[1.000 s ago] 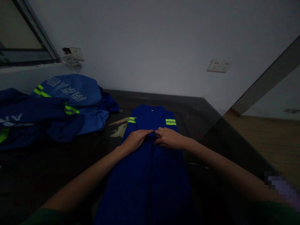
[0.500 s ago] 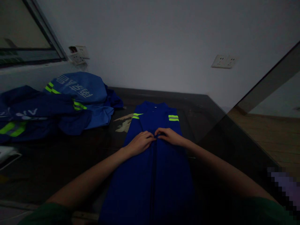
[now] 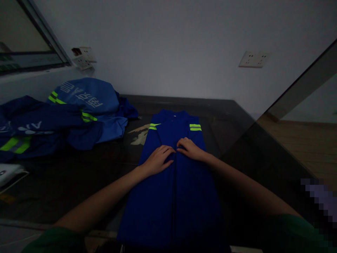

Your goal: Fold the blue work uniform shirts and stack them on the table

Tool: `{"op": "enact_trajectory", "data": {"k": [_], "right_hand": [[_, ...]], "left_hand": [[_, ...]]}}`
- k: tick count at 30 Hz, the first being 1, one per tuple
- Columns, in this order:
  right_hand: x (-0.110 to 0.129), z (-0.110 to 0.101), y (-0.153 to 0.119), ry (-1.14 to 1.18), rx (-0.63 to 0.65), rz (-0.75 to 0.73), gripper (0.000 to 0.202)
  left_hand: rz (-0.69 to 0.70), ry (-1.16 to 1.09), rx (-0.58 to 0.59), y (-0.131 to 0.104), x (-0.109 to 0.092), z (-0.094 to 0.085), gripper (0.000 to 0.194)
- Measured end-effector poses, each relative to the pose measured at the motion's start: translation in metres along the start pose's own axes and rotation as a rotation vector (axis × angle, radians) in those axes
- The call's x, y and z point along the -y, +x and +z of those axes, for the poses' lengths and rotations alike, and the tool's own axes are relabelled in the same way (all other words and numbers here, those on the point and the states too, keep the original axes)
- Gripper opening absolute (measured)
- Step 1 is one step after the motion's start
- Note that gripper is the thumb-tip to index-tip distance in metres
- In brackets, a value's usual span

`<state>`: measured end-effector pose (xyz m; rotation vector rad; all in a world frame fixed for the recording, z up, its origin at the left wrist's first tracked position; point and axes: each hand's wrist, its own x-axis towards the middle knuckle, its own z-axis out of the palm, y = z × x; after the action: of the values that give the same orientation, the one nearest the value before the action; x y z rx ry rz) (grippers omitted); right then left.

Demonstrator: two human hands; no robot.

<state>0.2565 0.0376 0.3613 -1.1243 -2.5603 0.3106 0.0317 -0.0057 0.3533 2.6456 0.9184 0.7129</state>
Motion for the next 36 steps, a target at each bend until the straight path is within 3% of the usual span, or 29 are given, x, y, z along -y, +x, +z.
{"op": "enact_trajectory", "data": {"k": [5,10,14,19,21,25,28,33,36], "right_hand": [[0.006,0.007,-0.006,-0.092,-0.078,-0.039,0.019],[0.004,0.009,-0.002,-0.082,-0.105,-0.032,0.024],[-0.006,0.005,0.003,-0.032,-0.231,-0.014,0.031],[-0.019,-0.007,-0.007,0.039,-0.469,0.128,0.029],[-0.021,-0.009,-0.016,0.012,-0.427,0.152,0.032],[-0.026,-0.003,-0.033,-0.176,-0.173,0.187,0.044],[-0.036,-0.001,-0.037,-0.265,-0.073,0.257,0.053],[-0.046,-0.004,-0.032,-0.273,-0.045,0.325,0.055],[-0.051,-0.008,-0.019,-0.271,-0.120,0.343,0.055]], "left_hand": [[0.021,0.090,0.001,-0.010,-0.021,0.005,0.047],[0.059,0.159,0.097,-0.020,-0.038,0.017,0.047],[0.022,0.240,0.093,-0.006,-0.038,0.014,0.040],[0.025,0.346,0.082,0.020,-0.028,0.015,0.048],[0.026,0.370,0.108,0.022,-0.024,0.020,0.050],[0.037,0.381,0.107,0.016,-0.018,0.028,0.050],[0.049,0.373,0.106,0.014,-0.018,0.027,0.050],[0.015,0.377,0.105,0.030,-0.027,0.018,0.045],[0.007,0.391,0.071,0.043,-0.032,0.019,0.045]]}}
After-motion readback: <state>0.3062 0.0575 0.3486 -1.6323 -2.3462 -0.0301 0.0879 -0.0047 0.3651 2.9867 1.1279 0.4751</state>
